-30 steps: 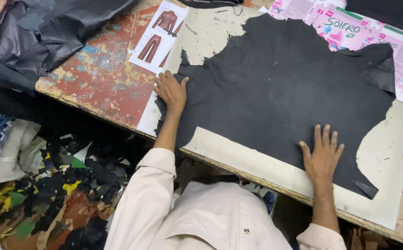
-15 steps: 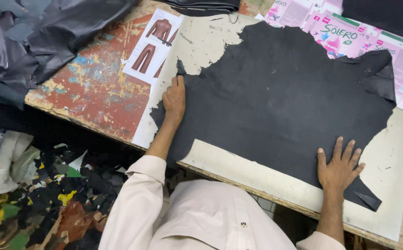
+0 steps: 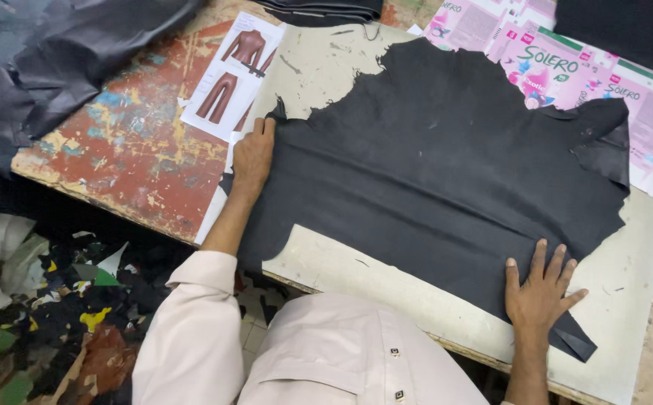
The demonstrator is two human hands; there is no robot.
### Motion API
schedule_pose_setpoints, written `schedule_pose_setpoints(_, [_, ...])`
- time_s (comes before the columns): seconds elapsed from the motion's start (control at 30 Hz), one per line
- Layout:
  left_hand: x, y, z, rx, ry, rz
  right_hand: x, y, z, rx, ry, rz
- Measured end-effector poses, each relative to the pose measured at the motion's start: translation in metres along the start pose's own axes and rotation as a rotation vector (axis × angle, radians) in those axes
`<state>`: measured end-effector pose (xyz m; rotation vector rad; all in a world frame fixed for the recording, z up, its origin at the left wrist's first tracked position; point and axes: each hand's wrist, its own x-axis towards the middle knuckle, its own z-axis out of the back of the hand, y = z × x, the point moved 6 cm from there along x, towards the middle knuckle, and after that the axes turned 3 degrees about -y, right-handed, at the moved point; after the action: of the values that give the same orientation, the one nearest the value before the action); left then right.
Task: The person cuts a piece of black fabric using a rotary cutter, measures it with a tape measure, and aligns a cardboard pattern on the fabric. The person then smooths and positions the pattern on the fabric surface.
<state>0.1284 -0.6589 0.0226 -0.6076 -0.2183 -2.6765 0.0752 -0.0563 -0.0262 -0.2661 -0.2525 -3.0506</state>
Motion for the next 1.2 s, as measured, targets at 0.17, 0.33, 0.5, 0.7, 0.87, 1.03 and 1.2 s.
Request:
schedule_pose_setpoints(0.17, [-0.015, -0.027, 0.034, -0.066, -0.006, -0.009, -0.013, 0.048, 0.017, 0.045, -0.074, 0.076])
schedule_pose_setpoints(0.33, [-0.053, -0.174, 0.069, -0.563, 0.127, -0.553, -0.026, 0.188, 0.013, 0.182, -0.001, 0.468])
schedule_pose_setpoints(0.5, [-0.073, -0.258, 0.051, -0.792, 0.319, -0.766, 0.001, 0.222, -0.010, 0.114, 0.149, 0.627])
schedule_pose_setpoints(0.7, [0.001, -0.173, -0.009, -0.485, 0.273, -0.663, 0.093, 0.102, -0.013, 0.036, 0.113, 0.490])
schedule_pose_setpoints(0.87, [0.057, -0.126, -0.034, -0.419, 0.238, -0.462, 0.190, -0.012, 0.001, 0.061, -0.013, 0.174])
schedule_pose_setpoints(1.03, [0.070, -0.123, -0.029, -0.341, 0.232, -0.442, 0.221, -0.045, 0.014, 0.102, -0.059, 0.024])
schedule_pose_setpoints(1.2, [0.044, -0.176, 0.010, -0.405, 0.142, -0.467, 0.156, 0.039, 0.042, 0.180, -0.108, 0.201])
